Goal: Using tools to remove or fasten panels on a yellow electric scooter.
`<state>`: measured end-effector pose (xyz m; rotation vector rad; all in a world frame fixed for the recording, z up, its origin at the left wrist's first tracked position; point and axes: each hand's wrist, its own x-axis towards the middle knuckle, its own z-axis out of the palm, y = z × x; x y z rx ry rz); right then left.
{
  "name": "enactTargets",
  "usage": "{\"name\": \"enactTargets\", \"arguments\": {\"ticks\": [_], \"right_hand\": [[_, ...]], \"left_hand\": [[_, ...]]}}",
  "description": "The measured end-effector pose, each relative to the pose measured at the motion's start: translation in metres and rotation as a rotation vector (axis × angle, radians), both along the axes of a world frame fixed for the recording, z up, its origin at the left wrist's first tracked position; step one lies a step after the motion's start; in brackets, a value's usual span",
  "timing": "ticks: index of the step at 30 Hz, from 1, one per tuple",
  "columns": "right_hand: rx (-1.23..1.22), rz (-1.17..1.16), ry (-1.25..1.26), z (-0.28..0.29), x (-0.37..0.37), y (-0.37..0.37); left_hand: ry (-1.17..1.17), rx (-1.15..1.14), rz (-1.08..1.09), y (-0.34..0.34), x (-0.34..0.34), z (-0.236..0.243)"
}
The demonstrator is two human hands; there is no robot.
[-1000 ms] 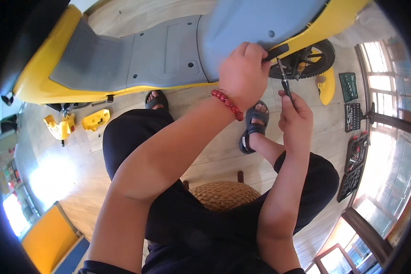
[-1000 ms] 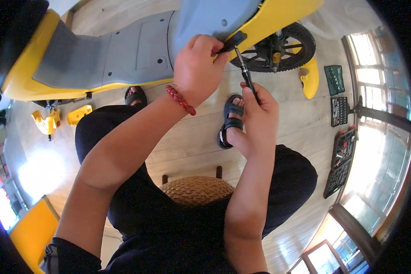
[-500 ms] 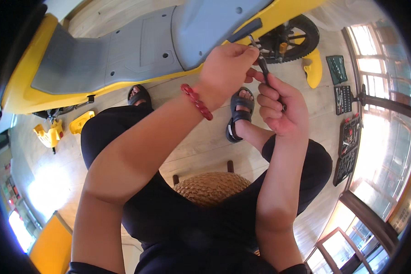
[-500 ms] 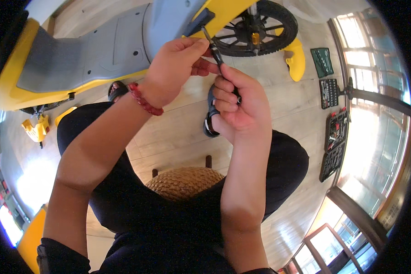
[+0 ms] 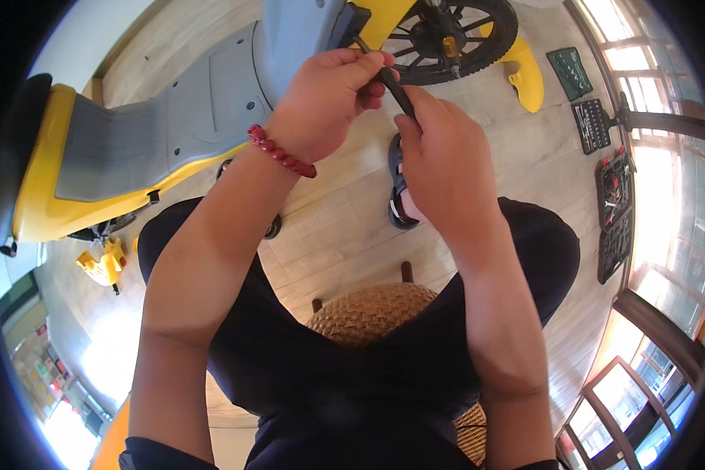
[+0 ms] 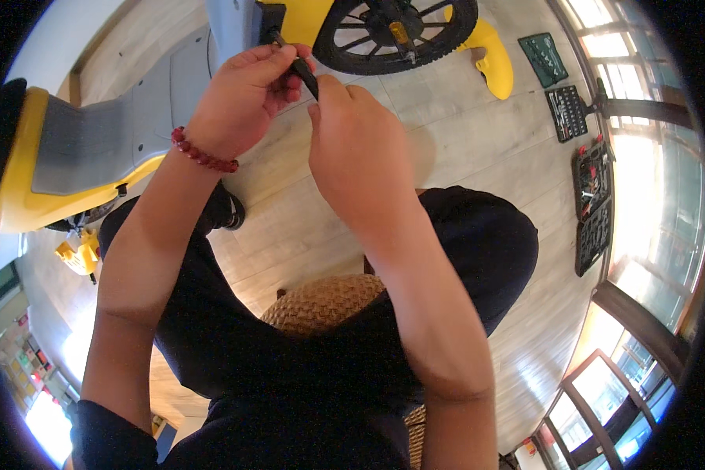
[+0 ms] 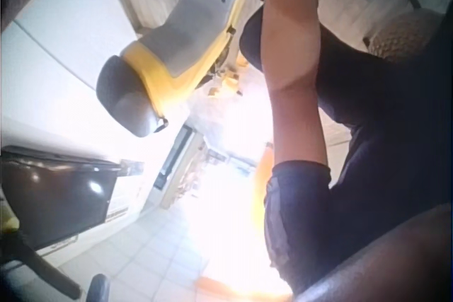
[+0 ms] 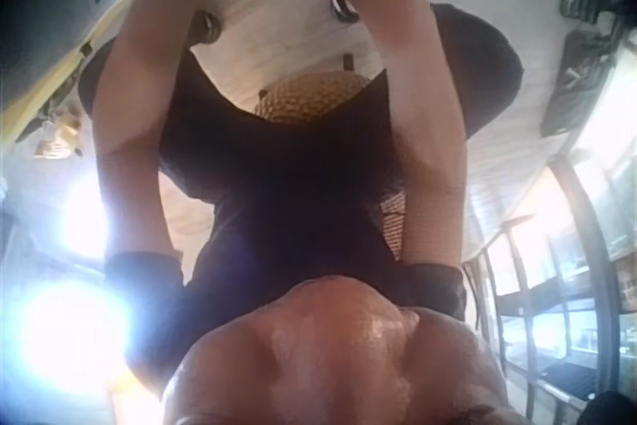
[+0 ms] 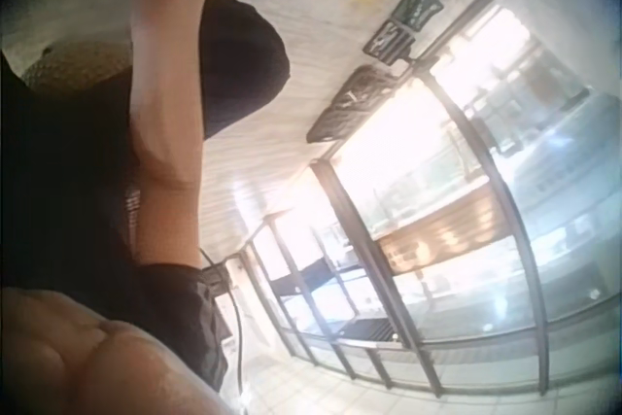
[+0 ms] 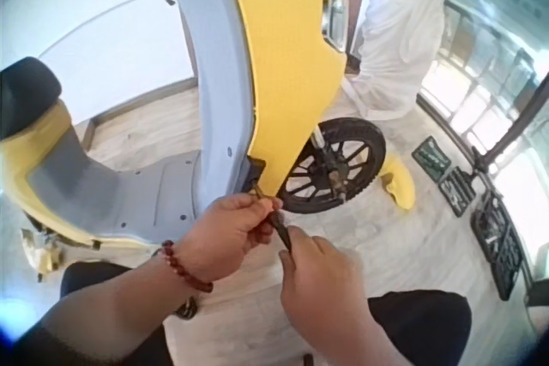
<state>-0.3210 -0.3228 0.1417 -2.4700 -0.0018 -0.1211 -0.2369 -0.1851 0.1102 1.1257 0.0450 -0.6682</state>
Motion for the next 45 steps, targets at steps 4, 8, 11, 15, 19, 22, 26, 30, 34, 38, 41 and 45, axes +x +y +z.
{"name": "enactTargets", "arguments": {"ticks": [4, 8, 11, 15, 19, 22, 26, 30, 34, 38, 41, 45], "right_hand": [[0.513, -0.092, 0.305, 0.010, 0.012, -0.010], [1.377, -0.193, 0.660, 0.002, 0.017, -0.026], [1.112, -0.162, 0.460, 0.008, 0.010, -0.018], [-0.164, -0.012, -0.228, 0.008, -0.006, -0.008], [0.008, -0.041, -0.088, 0.003, -0.002, -0.001], [0.579, -0.147, 0.187, 0.006, 0.002, -0.007], [1.522, -0.158, 0.576, -0.001, 0.002, -0.020], [0.880, -0.204, 0.400, -0.010, 0.003, -0.007], [-0.051, -0.115, -0.166, -0.006, -0.004, -0.003], [0.877, -0.162, 0.305, -0.006, 0.003, -0.017], [1.656, -0.242, 0.700, 0.000, 0.006, -0.018], [0.538, -0.208, 0.082, -0.007, -0.003, 0.000]], "left_hand": [[-0.021, -0.066, -0.029, 0.004, 0.000, 0.004], [-0.035, -0.055, -0.041, 0.003, 0.004, 0.004], [-0.018, -0.098, -0.033, 0.003, 0.006, 0.000], [0.031, -0.128, -0.036, -0.001, 0.005, 0.004], [-0.002, -0.123, -0.055, 0.002, 0.008, 0.002], [-0.020, -0.123, -0.053, 0.002, 0.009, -0.004], [-0.037, -0.105, -0.038, -0.002, 0.004, -0.004], [-0.019, -0.157, -0.075, 0.003, 0.007, -0.005], [-0.005, -0.143, -0.039, 0.000, 0.008, -0.003], [0.009, -0.162, -0.030, -0.003, 0.009, -0.001], [-0.011, -0.175, -0.052, 0.001, 0.012, -0.008], [-0.025, -0.150, -0.055, 0.001, 0.013, -0.006]]}}
